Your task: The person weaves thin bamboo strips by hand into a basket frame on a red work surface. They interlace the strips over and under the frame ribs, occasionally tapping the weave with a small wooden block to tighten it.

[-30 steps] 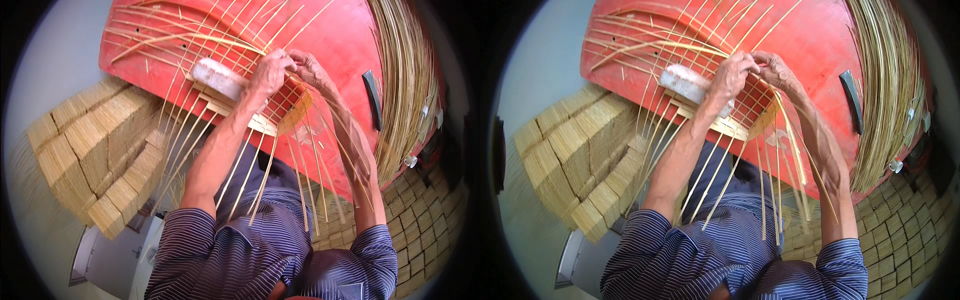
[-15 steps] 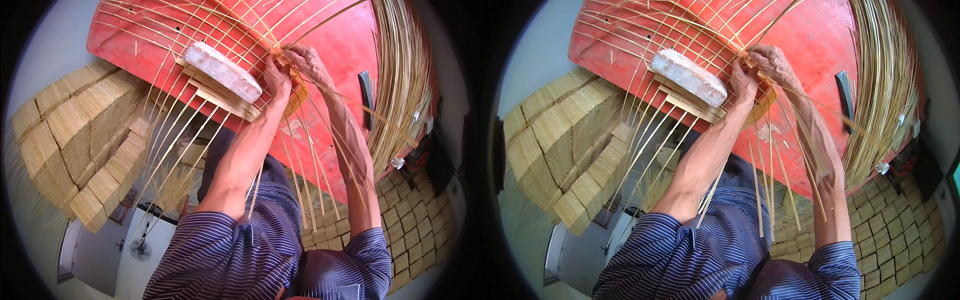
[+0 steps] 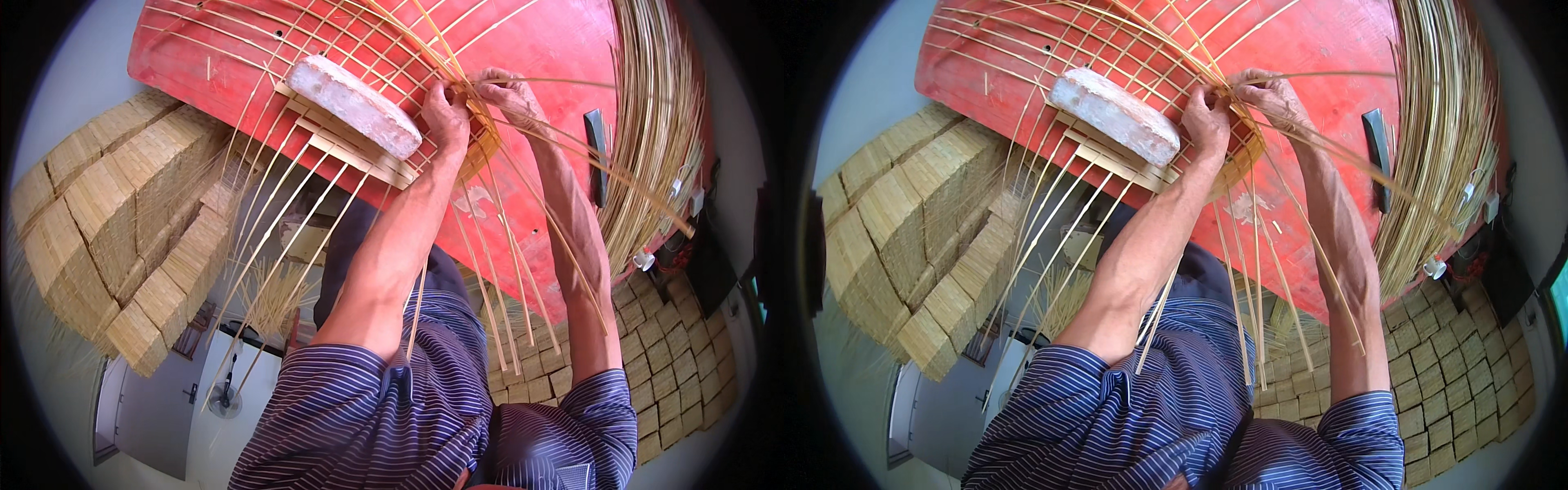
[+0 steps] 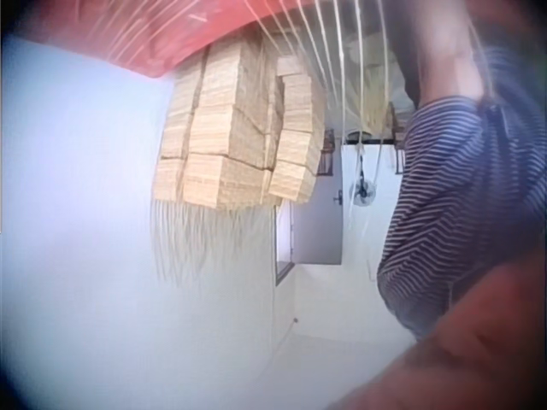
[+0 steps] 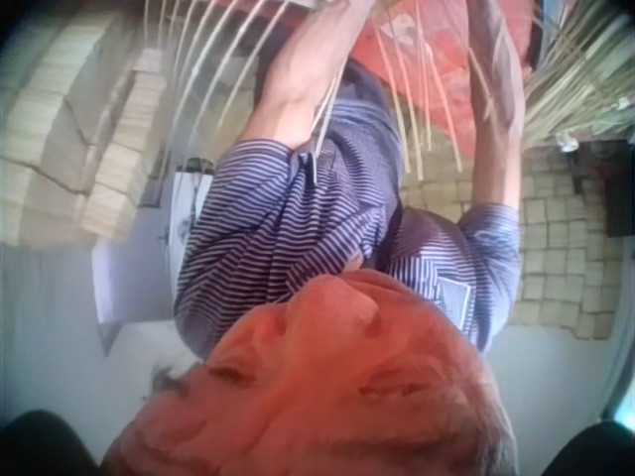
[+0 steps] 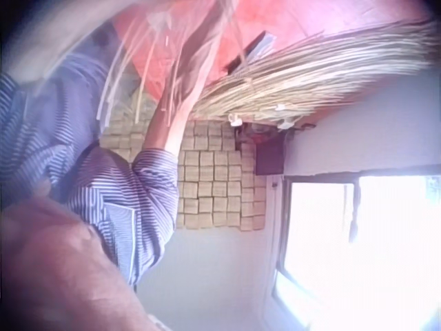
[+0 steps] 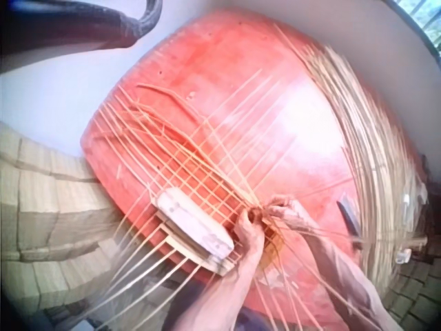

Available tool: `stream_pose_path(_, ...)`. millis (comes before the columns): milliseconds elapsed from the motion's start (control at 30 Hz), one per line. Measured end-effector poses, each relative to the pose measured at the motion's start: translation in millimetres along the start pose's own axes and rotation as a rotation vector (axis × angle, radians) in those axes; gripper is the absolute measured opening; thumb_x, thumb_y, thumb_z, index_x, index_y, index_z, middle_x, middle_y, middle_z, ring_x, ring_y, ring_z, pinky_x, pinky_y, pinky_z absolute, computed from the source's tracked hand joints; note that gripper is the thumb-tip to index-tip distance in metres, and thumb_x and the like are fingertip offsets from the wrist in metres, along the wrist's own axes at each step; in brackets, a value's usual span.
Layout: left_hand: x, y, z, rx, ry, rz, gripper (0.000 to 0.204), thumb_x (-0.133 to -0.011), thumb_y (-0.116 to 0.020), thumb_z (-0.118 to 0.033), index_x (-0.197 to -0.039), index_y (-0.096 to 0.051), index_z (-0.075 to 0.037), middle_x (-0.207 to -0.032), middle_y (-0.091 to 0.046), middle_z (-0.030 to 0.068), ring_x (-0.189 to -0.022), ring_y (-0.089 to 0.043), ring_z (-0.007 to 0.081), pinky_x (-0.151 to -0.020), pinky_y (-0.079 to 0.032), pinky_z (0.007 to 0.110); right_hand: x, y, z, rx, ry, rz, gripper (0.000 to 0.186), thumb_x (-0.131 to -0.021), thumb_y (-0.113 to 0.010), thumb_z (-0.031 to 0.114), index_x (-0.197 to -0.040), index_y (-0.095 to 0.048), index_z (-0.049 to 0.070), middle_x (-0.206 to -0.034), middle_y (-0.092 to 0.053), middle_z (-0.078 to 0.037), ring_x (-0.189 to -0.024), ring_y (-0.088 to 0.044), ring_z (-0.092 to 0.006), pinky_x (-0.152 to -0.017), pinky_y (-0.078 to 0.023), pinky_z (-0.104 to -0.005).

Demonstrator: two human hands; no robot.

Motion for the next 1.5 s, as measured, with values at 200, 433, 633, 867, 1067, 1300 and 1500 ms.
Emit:
stream_pose_path(200, -3.6, 0.1, 1.9, 0.023, -0.014, -0.021, 0.023, -0.082, -0.076, -0.005, -0.103, -0.069, -0.001, -0.086, -0.072, 0.011, -0.078, -0.068, 0.0229, -0.072, -0.054, 0.037, 0.2, -4.2, 13.5, 0.177, -0.033, -0.025, 0.023, -0.089, -0.063, 0.01, -0.107, -0.071, -0.002, -0.097, -0.072, -0.006, -0.095, -0.065, -0.0165, -0.091, -0.05, -0.0335)
stream_pose_path(433, -0.3, 2.3, 11.4, 0.072, 0.176, 0.092, 0.032, -0.085, -0.075, -0.006, -0.111, -0.056, -0.001, -0.093, -0.073, 0.0132, -0.083, -0.07, 0.022, -0.074, -0.055, 0.036, 8.0, -20.6, 4.6, 0.196, 0.086, 0.0, 0.022, -0.091, -0.065, 0.012, -0.109, -0.07, 0.0, -0.094, -0.072, -0.006, -0.091, -0.065, -0.0158, -0.084, -0.052, -0.0336)
stream_pose_path(633, -5.4, 4.0, 18.6, 0.108, 0.137, 0.133, 0.028, -0.088, -0.07, -0.005, -0.111, -0.054, 0.0, -0.094, -0.072, 0.0144, -0.082, -0.07, 0.0249, -0.073, -0.055, 0.038, 3.8, -30.5, 6.3, 0.317, 0.119, -0.005, 0.021, -0.092, -0.062, 0.009, -0.11, -0.07, 0.001, -0.092, -0.073, -0.007, -0.089, -0.066, -0.0146, -0.083, -0.053, -0.0331)
stream_pose_path(867, -20.7, 19.7, 0.1, -0.017, 0.276, 0.166, 0.033, -0.083, -0.068, -0.01, -0.111, -0.055, 0.002, -0.096, -0.07, 0.0168, -0.088, -0.069, 0.0289, -0.079, -0.055, 0.039, 7.3, -28.6, 20.6, 0.356, 0.138, -0.008, 0.025, -0.094, -0.064, 0.016, -0.113, -0.07, 0.002, -0.096, -0.073, -0.008, -0.094, -0.066, -0.0168, -0.084, -0.053, -0.0349)
stream_pose_path(1067, -89.6, 58.0, -47.3, 0.171, 0.455, 0.116, 0.061, -0.08, -0.071, -0.016, -0.134, -0.046, -0.001, -0.13, -0.054, 0.0173, -0.106, -0.06, 0.0253, -0.084, -0.056, 0.04, 7.1, -24.8, 7.4, 0.219, 0.041, 0.025, 0.028, -0.093, -0.067, 0.017, -0.118, -0.069, 0.004, -0.098, -0.071, -0.004, -0.095, -0.064, -0.0142, -0.085, -0.053, -0.0344)
stream_pose_path(1300, -130.8, 49.6, -82.0, 0.111, -0.055, 0.598, 0.036, -0.081, -0.061, -0.009, -0.116, -0.064, -0.002, -0.105, -0.061, 0.0112, -0.092, -0.062, 0.0192, -0.08, -0.054, 0.035, 6.9, -30.2, 14.5, 0.254, 0.052, 0.055, 0.029, -0.092, -0.062, 0.007, -0.12, -0.066, 0.001, -0.103, -0.071, -0.008, -0.098, -0.065, -0.0174, -0.088, -0.053, -0.0361)
stream_pose_path(1500, -153.5, 46.3, -116.3, -0.882, -0.813, 0.572, 0.017, -0.083, -0.06, -0.006, -0.097, -0.07, -0.008, -0.104, -0.06, 0.0101, -0.103, -0.058, 0.0334, -0.086, -0.048, 0.047, 5.3, -32.5, 10.0, 0.192, 0.043, 0.097, 0.039, -0.091, -0.062, 0.007, -0.13, -0.062, 0.002, -0.117, -0.07, -0.01, -0.11, -0.064, -0.0212, -0.097, -0.051, -0.0386)
Point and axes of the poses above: each hand's wrist, its own x-axis away from the middle knuckle, its own y-axis out of the back of the hand, z = x × y, the point moved 7 cm from there along -x, towards the middle knuckle
